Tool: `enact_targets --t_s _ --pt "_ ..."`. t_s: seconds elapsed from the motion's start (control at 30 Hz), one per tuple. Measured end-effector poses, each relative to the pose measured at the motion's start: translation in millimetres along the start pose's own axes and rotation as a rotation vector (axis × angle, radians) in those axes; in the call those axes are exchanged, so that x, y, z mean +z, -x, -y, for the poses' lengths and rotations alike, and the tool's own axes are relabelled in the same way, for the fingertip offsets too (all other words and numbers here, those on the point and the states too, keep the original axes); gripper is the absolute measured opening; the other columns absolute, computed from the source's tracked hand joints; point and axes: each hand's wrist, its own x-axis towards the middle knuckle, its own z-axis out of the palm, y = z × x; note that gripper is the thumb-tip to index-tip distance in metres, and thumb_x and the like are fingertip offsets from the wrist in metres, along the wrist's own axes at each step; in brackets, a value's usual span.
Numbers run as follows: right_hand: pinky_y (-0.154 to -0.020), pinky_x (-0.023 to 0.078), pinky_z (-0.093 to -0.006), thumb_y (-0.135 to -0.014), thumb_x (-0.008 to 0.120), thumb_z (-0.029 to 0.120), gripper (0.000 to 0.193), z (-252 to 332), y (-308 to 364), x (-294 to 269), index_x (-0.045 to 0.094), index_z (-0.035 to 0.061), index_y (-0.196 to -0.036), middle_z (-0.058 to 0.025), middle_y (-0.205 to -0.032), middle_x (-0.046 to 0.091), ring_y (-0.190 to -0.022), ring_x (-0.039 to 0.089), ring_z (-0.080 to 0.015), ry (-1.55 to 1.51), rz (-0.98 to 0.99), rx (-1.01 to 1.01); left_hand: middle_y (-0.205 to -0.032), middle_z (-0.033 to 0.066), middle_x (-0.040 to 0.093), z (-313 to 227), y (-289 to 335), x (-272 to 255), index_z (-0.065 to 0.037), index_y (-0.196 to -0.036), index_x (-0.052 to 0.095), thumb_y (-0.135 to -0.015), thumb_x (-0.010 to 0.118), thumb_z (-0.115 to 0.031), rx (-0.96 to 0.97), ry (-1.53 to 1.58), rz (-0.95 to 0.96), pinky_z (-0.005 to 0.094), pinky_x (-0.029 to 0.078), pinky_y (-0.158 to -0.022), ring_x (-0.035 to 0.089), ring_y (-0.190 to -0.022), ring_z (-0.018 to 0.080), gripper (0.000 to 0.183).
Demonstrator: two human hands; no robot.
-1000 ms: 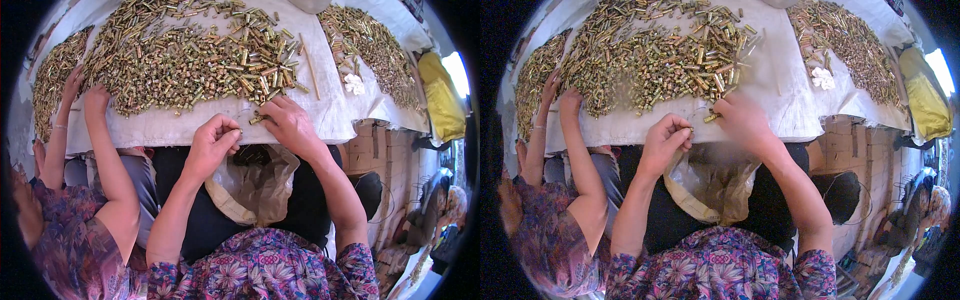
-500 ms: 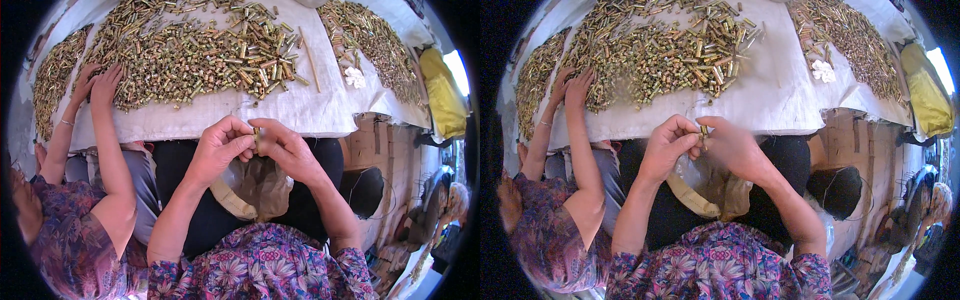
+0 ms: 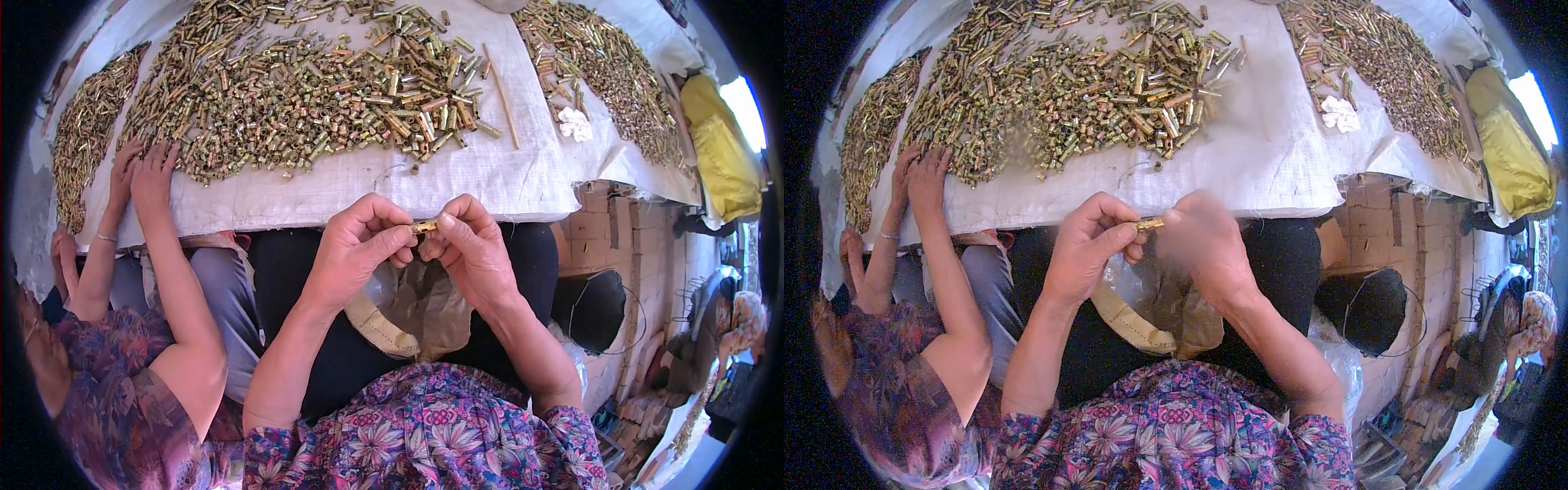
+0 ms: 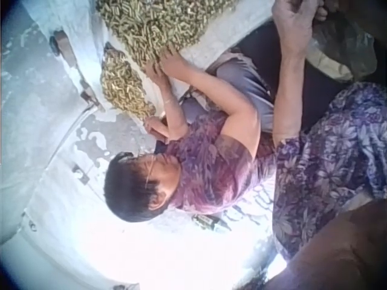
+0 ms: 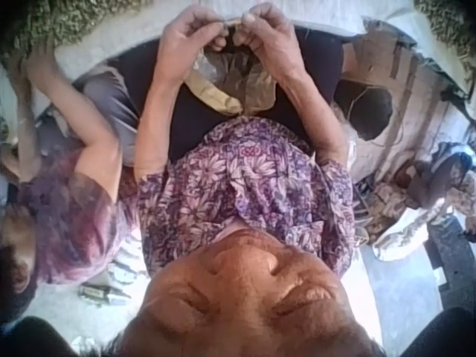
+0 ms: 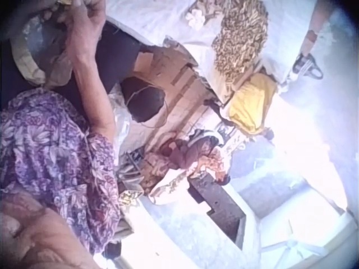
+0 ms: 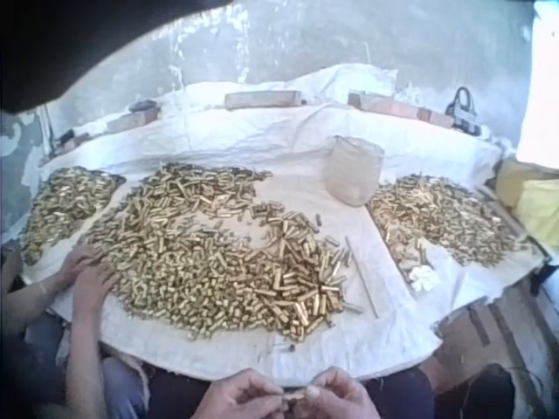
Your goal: The person assembles metal components by picking up sleeves and small pieces from the table and fitting them together by hand.
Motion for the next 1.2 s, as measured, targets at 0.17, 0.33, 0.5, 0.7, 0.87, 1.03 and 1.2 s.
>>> enact_targets --t_s 0.17,0.33,0.5,0.7,0.87,1.03,1.2 --pt "-0.061 0.049 -0.0294 -0.088 0.060 0.010 0.010 -4 0 -4 0.051 0.0048 -0.089 -0.0019 -0.077 0.053 -0.068 0.057 -0.0143 -0.147 0.055 0.065 -0.082 0.0018 0.064 2 4 6 -0.003 -0.095 0.059 -0.089 0.066 -0.011 0.135 -0.291 -0.052 0.0227 0.049 -0.066 0.060 -0.070 0.0094 0.012" --pt "-0.061 0.049 -0.0305 -0.088 0.060 0.011 0.010 -10 -3 -11 0.052 0.0054 -0.089 -0.0043 -0.074 0.054 -0.067 0.058 -0.0176 -0.193 0.120 0.073 -0.083 0.0016 0.063 -8 7 5 -0.003 -0.096 0.059 -0.088 0.068 -0.009 0.373 -0.757 -0.011 0.0260 0.049 -0.066 0.059 -0.071 0.0109 0.013" --pt "-0.059 0.049 -0.0323 -0.091 0.064 0.020 0.018 -5 3 -18 0.052 0.0061 -0.089 -0.0066 -0.076 0.059 -0.061 0.057 -0.0147 -0.248 0.411 0.184 -0.087 0.0038 0.064 -11 12 0 -0.002 -0.101 0.058 -0.087 0.068 -0.008 0.173 -0.412 0.186 0.0274 0.051 -0.071 0.063 -0.077 0.0125 0.018" --pt "-0.059 0.052 -0.0317 -0.089 0.067 0.022 0.023 -12 13 -12 0.051 0.0058 -0.091 -0.0076 -0.078 0.060 -0.060 0.057 -0.0145 -0.294 0.545 0.231 -0.087 0.0049 0.059 1 14 -5 -0.002 -0.096 0.059 -0.083 0.073 -0.009 -0.012 0.133 0.416 0.0309 0.054 -0.072 0.065 -0.082 0.0173 0.020" --pt "-0.064 0.054 -0.0337 -0.090 0.065 0.020 0.021 -14 21 -6 0.050 0.0052 -0.091 -0.0076 -0.079 0.060 -0.064 0.059 -0.0151 -0.152 0.361 0.093 -0.091 0.0087 0.066 10 15 -11 0.000 -0.102 0.058 -0.088 0.066 -0.007 0.017 0.151 0.375 0.0288 0.055 -0.075 0.068 -0.086 0.0186 0.018" --pt "-0.068 0.051 -0.0284 -0.091 0.064 0.020 0.020 -2 6 -17 0.056 0.0017 -0.096 -0.0062 -0.083 0.062 -0.070 0.058 -0.0109 0.318 0.371 -0.091 -0.087 0.0031 0.066 4 18 -18 -0.002 -0.100 0.061 -0.087 0.070 -0.015 0.063 -0.134 0.168 0.0240 0.050 -0.068 0.062 -0.077 0.0092 0.020" --pt "-0.067 0.047 -0.0264 -0.089 0.064 0.015 0.024 42 -40 -8 0.060 -0.0010 -0.107 -0.0060 -0.085 0.063 -0.077 0.058 -0.0099 1.056 0.112 -0.382 -0.077 0.0066 0.066 -12 5 -22 0.000 -0.093 0.062 -0.084 0.071 -0.024 -0.002 -0.704 0.078 0.0279 0.048 -0.064 0.060 -0.068 0.0123 0.027"
